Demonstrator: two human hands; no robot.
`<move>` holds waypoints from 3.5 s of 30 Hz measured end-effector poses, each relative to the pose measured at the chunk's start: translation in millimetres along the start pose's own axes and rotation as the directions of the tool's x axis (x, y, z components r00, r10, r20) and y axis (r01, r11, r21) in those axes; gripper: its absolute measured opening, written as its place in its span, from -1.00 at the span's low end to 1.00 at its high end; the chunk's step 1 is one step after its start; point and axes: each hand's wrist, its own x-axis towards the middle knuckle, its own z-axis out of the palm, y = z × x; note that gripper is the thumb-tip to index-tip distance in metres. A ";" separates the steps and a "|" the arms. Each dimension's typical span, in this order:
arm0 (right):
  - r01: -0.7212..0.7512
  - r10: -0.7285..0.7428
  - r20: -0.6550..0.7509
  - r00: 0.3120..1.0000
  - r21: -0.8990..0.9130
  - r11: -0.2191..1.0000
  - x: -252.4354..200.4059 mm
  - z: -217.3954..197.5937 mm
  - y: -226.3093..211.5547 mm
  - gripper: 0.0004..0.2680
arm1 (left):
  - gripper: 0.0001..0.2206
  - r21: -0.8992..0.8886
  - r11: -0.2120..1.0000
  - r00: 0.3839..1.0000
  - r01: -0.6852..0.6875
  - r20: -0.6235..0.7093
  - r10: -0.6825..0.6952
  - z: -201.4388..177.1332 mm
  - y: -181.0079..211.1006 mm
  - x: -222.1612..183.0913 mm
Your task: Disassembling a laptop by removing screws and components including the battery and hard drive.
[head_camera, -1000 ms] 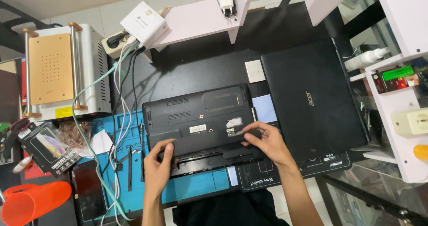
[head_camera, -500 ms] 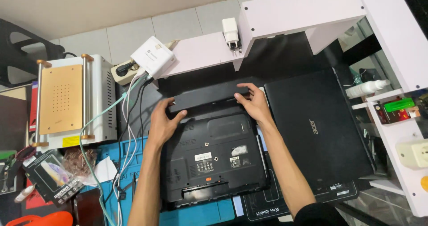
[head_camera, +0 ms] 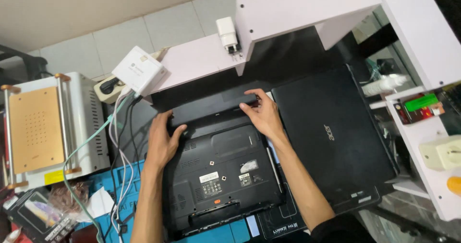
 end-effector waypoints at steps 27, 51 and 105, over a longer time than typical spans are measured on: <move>-0.237 -0.069 -0.715 0.696 -0.320 0.917 -171.9 -190.0 115.7 -0.73 | -0.51 -0.651 0.755 0.921 -0.082 0.240 0.307 290.9 275.9 153.8; -0.126 -0.263 -0.699 0.665 -0.452 0.883 -187.1 -167.5 81.3 -0.71 | -0.57 -0.475 0.864 0.936 -0.166 0.199 0.289 206.9 264.6 96.9; 0.699 -0.511 0.477 0.715 -0.493 0.519 -265.3 35.5 26.1 -0.48 | -0.44 0.255 0.950 0.983 0.181 -0.075 -0.168 -1.2 67.7 -296.5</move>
